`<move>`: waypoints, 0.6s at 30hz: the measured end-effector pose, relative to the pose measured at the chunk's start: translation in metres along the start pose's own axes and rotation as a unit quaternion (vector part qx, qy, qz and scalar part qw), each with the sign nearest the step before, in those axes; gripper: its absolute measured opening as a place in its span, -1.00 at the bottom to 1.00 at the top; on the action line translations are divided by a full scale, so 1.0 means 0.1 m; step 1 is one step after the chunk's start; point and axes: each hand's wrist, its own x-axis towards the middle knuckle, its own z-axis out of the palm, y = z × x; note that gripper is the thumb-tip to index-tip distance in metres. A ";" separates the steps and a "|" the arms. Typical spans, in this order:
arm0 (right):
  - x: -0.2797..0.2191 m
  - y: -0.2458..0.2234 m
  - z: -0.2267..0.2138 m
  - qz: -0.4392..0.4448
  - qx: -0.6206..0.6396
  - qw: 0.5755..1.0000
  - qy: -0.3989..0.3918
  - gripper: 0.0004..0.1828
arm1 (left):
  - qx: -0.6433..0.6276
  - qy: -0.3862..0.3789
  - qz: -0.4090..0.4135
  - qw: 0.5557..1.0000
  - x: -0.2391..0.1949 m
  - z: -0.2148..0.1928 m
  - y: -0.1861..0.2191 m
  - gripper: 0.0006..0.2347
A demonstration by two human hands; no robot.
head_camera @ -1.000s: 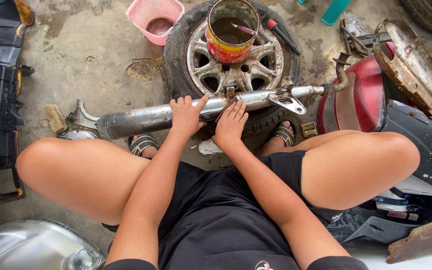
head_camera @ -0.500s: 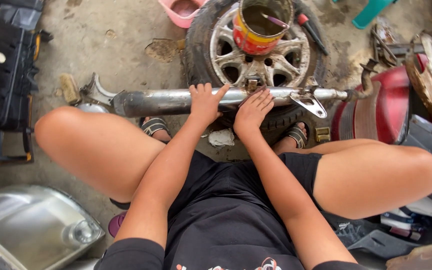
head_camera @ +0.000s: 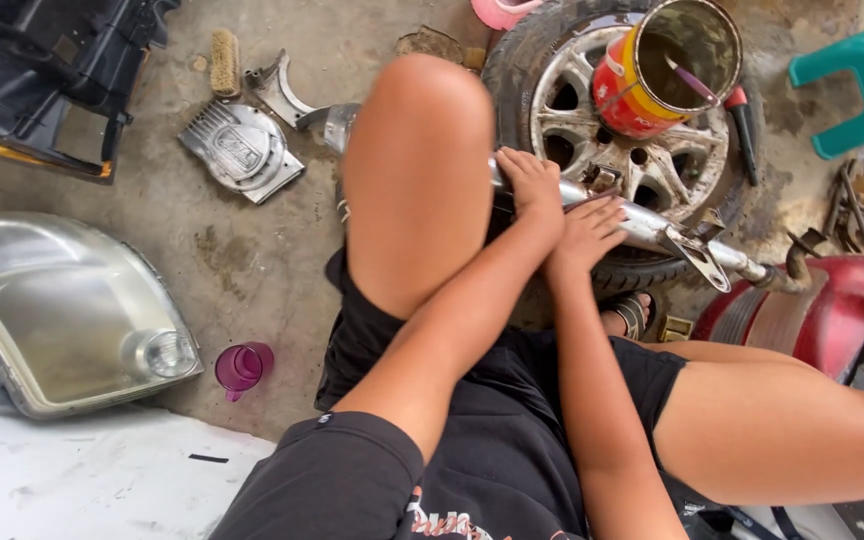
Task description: The person cleans and sands a motorcycle exhaust pipe using a piece of sandpaper and a liquid from a container, repeatedly scrubbing the metal surface by hand.
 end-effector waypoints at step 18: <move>0.42 -0.08 -1.70 0.073 0.151 0.955 -0.245 -0.28 | -0.011 0.091 0.223 0.971 -0.69 -0.78 -1.12 -0.26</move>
